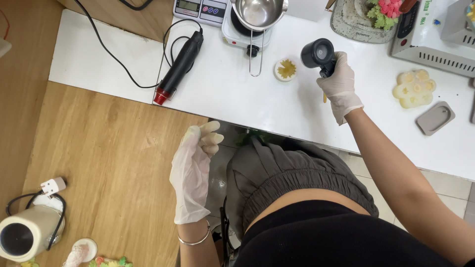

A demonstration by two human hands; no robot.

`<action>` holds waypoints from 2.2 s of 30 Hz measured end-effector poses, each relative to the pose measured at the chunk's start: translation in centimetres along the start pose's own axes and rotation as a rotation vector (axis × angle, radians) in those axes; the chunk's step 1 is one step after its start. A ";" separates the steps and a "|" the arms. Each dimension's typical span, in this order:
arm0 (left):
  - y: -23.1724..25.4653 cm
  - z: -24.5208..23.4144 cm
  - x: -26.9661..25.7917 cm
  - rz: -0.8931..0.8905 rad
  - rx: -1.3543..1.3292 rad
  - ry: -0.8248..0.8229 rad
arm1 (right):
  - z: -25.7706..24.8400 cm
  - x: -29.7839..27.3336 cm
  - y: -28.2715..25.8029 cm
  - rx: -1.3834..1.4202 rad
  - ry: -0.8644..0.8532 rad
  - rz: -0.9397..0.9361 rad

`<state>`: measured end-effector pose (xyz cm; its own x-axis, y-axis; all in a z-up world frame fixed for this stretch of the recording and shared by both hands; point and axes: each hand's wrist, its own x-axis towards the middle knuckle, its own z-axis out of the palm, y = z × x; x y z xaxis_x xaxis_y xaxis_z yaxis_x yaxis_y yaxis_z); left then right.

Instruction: Cleaning a metal melting pot and applying heat to candle wax in a mold.

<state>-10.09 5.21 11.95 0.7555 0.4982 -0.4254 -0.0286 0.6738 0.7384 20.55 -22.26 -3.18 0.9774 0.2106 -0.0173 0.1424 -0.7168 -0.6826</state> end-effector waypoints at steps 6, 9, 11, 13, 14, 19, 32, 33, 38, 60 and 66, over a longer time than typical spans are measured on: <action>1.6 -1.2 1.8 -0.019 0.118 0.085 | 0.4 -0.8 -2.3 -0.050 -0.002 0.138; 2.4 -1.0 2.3 -0.009 0.195 0.122 | 0.9 -1.3 -2.4 -0.026 -0.024 0.213; 2.5 -0.9 2.5 -0.009 0.223 0.132 | 1.3 -1.6 -1.8 -0.057 -0.031 0.147; 2.5 -0.6 2.5 -0.020 0.235 0.144 | 1.5 -2.0 -2.0 -0.055 -0.066 0.163; 2.3 -0.4 2.3 -0.017 0.228 0.152 | 1.3 -2.1 -2.0 -0.058 -0.073 0.155; 0.7 1.3 0.6 -0.065 0.308 0.204 | 1.0 -1.9 -1.9 -0.010 -0.159 0.200; -6.7 3.7 -0.7 0.450 1.950 -0.063 | 1.3 -2.1 0.4 0.179 -0.178 0.207; -7.6 3.1 -0.9 0.266 1.995 -0.068 | 1.2 -2.1 0.6 0.182 -0.198 0.195; -8.1 2.5 -2.1 0.066 1.950 0.026 | 1.0 -0.4 2.5 0.034 -0.231 0.096; -10.2 4.5 -6.4 -0.378 1.703 0.227 | -1.0 5.8 2.7 -0.086 -0.306 -0.205; -13.3 6.0 -6.4 -0.291 1.778 0.257 | -1.8 5.5 1.8 -0.114 -0.398 -0.197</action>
<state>-10.62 -10.21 7.97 0.4952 0.6626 -0.5620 0.8546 -0.4880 0.1776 26.43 -23.65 -3.20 0.7971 0.5733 -0.1896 0.3578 -0.7013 -0.6166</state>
